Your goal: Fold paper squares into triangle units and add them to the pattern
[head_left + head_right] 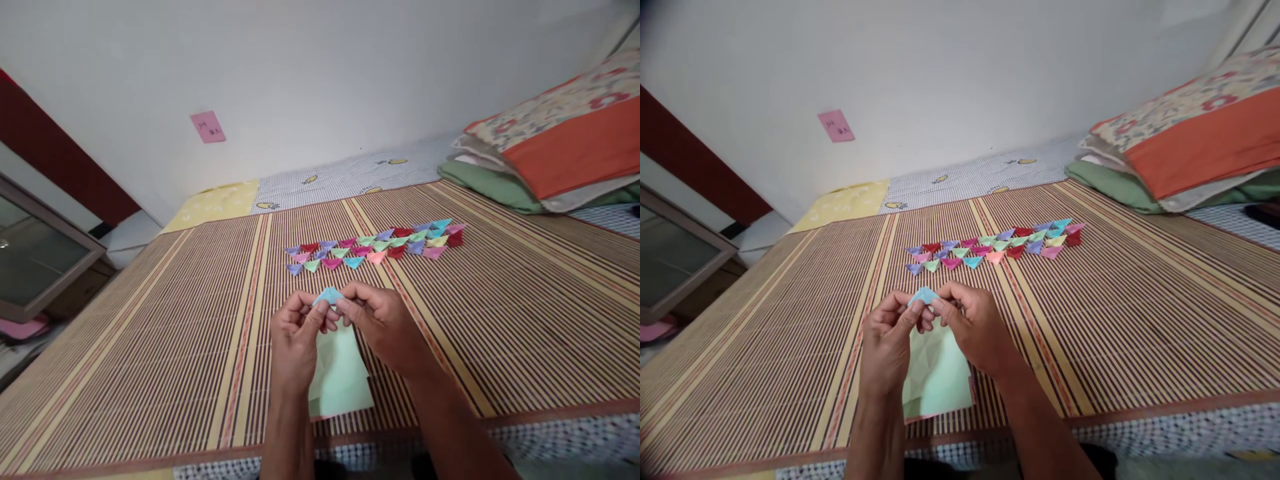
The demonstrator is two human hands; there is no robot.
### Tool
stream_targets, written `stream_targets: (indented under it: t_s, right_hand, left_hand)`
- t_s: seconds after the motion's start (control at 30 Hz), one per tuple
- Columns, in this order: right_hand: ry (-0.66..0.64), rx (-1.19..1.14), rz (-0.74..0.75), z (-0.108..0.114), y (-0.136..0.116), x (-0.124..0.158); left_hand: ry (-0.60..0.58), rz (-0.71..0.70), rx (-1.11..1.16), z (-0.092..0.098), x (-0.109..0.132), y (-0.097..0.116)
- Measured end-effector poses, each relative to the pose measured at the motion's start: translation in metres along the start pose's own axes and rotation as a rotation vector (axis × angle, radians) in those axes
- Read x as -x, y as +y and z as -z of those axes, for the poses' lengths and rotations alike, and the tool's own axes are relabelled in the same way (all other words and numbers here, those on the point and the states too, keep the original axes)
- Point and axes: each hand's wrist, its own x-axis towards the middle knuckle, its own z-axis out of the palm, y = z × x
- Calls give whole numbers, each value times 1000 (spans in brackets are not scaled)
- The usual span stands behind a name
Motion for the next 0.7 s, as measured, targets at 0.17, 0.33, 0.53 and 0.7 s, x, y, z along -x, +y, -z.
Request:
stream_targets:
  t_s: [0.17, 0.33, 0.53, 0.7]
  right_hand:
    - [79, 162, 61, -1, -1, 0]
    - [32, 137, 72, 5, -5, -1]
    - [-40, 168, 109, 9, -5, 0]
    - [-84, 192, 128, 7, -6, 1]
  left_hand:
    - [51, -58, -78, -3, 3, -2]
    - [25, -63, -65, -4, 4, -1]
    - [51, -99, -24, -2, 2, 2]
    - [-39, -43, -23, 2, 3, 7]
